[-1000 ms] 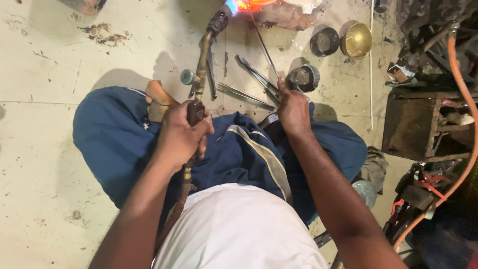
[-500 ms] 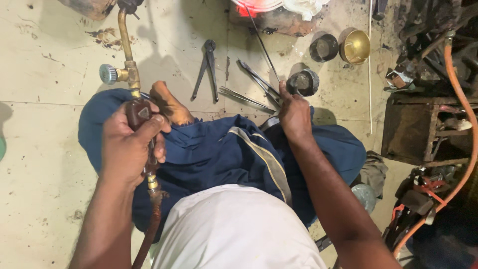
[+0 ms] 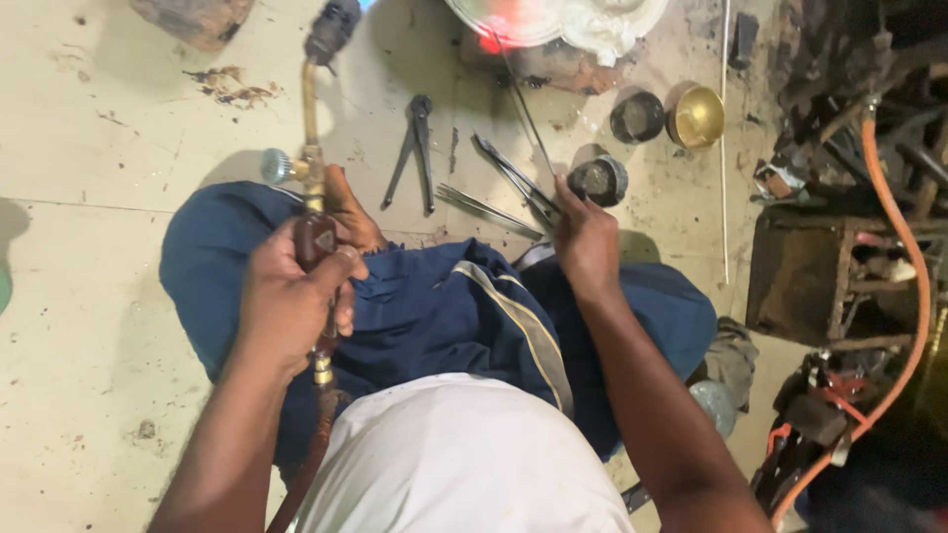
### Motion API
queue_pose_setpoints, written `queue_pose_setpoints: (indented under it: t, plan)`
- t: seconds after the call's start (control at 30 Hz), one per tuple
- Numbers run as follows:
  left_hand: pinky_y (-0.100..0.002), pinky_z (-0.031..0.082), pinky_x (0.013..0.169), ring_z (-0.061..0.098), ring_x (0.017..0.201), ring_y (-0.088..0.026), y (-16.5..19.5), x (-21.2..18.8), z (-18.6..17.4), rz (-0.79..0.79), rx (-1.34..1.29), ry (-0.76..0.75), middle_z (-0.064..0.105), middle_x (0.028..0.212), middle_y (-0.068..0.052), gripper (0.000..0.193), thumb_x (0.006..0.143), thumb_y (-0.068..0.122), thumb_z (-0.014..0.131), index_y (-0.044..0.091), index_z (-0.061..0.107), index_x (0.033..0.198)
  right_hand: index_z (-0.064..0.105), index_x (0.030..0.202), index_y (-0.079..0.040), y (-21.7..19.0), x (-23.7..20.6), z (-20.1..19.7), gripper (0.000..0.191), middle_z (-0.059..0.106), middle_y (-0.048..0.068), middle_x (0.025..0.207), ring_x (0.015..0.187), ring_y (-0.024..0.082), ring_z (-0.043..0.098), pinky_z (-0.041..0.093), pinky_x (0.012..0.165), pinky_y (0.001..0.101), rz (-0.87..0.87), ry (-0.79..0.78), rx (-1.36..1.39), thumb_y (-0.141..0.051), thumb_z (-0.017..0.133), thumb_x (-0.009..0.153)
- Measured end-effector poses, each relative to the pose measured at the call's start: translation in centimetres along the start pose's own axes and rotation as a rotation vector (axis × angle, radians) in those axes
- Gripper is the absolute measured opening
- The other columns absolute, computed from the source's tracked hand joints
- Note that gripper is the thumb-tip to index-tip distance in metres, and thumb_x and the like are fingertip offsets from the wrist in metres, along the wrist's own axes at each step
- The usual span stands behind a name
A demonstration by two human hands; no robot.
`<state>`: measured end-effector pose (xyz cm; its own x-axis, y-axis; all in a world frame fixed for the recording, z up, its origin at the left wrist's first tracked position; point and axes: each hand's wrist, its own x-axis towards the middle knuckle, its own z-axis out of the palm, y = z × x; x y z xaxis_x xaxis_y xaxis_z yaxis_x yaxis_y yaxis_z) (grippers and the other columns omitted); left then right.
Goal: The person sits on the floor and uses a blowtorch to heat a white statue placed on a plate. They hold the torch in one hand and use a metal rod in the other to stir a substance in a small container while directing the flame at the statue.
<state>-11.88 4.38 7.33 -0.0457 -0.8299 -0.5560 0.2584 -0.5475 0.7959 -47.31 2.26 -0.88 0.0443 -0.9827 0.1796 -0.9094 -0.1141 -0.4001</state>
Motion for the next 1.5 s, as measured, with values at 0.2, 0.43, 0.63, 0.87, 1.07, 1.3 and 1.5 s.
queue_pose_setpoints:
  t: [0.2, 0.43, 0.63, 0.87, 1.07, 1.3, 1.5]
  plan:
    - [-0.028, 0.04, 0.033, 0.051, 0.039, -0.011, 0.4, -0.4, 0.5, -0.061, 0.091, -0.031, 0.064, 0.073, -0.007, 0.008, 0.091, 0.002, 0.061, 0.001, 0.057, 0.098, 0.068, 0.135, -0.01, -1.9, -1.4, -4.1, 0.049, 0.072, 0.018, 0.086, 0.069, 0.028, 0.07, 0.056, 0.07, 0.0385, 0.122, 0.008, 0.127, 0.006, 0.059, 0.09]
    - [-0.028, 0.042, 0.033, 0.052, 0.039, -0.01, 1.4, -0.4, 0.5, -0.023, 0.12, -0.108, 0.062, 0.07, -0.006, 0.007, 0.091, 0.002, 0.06, 0.005, 0.059, 0.097, 0.067, 0.134, -0.011, -4.8, -2.9, -4.4, 0.045, 0.072, 0.019, 0.078, 0.07, 0.024, 0.075, 0.056, 0.071, 0.0347, 0.341, -0.279, 0.089, 0.001, 0.055, 0.092]
    - [-0.028, 0.043, 0.034, 0.054, 0.038, -0.011, 2.6, -0.6, -0.1, 0.006, 0.206, -0.12, 0.062, 0.064, -0.007, 0.004, 0.09, 0.001, 0.062, 0.003, 0.06, 0.092, 0.066, 0.134, -0.007, -5.7, -2.0, -2.3, 0.048, 0.064, 0.03, 0.085, 0.074, 0.033, 0.073, 0.055, 0.071, 0.0381, 0.337, -0.268, 0.052, -0.001, 0.06, 0.087]
    - [-0.027, 0.041, 0.033, 0.052, 0.038, -0.009, 3.1, 0.1, -0.6, -0.071, 0.153, -0.094, 0.064, 0.07, -0.005, 0.002, 0.092, 0.004, 0.061, 0.005, 0.06, 0.094, 0.073, 0.133, -0.012, -1.7, -0.2, -5.1, 0.037, 0.064, 0.014, 0.074, 0.06, 0.028, 0.061, 0.05, 0.056, 0.0404, -0.005, -0.108, -0.251, -0.006, 0.067, 0.097]
    - [-0.028, 0.042, 0.034, 0.052, 0.038, -0.01, 2.0, 0.8, 0.2, -0.078, 0.147, -0.117, 0.065, 0.071, -0.005, 0.005, 0.09, 0.002, 0.06, 0.004, 0.06, 0.095, 0.08, 0.125, -0.02, 1.1, 9.0, -13.1, 0.024, 0.076, 0.009, 0.1, 0.067, 0.023, 0.068, 0.057, 0.059, 0.0373, -0.243, -0.21, -0.63, -0.016, 0.068, 0.105]
    - [-0.029, 0.046, 0.036, 0.056, 0.037, -0.011, 1.2, 1.4, 2.4, -0.118, 0.295, -0.086, 0.068, 0.066, -0.006, 0.007, 0.09, 0.006, 0.063, 0.002, 0.062, 0.096, 0.081, 0.113, -0.018, 0.9, 14.0, -15.9, 0.018, 0.078, 0.008, 0.106, 0.079, 0.026, 0.073, 0.06, 0.071, 0.0401, -0.239, -0.37, -0.628, -0.012, 0.066, 0.104]
    - [-0.028, 0.044, 0.036, 0.052, 0.038, -0.01, 2.2, 1.6, 1.5, -0.043, 0.222, -0.066, 0.067, 0.067, -0.004, 0.007, 0.091, 0.007, 0.063, 0.002, 0.061, 0.095, 0.07, 0.127, -0.006, 0.5, 2.7, -7.1, 0.045, 0.071, 0.012, 0.086, 0.072, 0.017, 0.066, 0.054, 0.066, 0.0337, 0.489, -0.527, 0.22, 0.005, 0.059, 0.085]
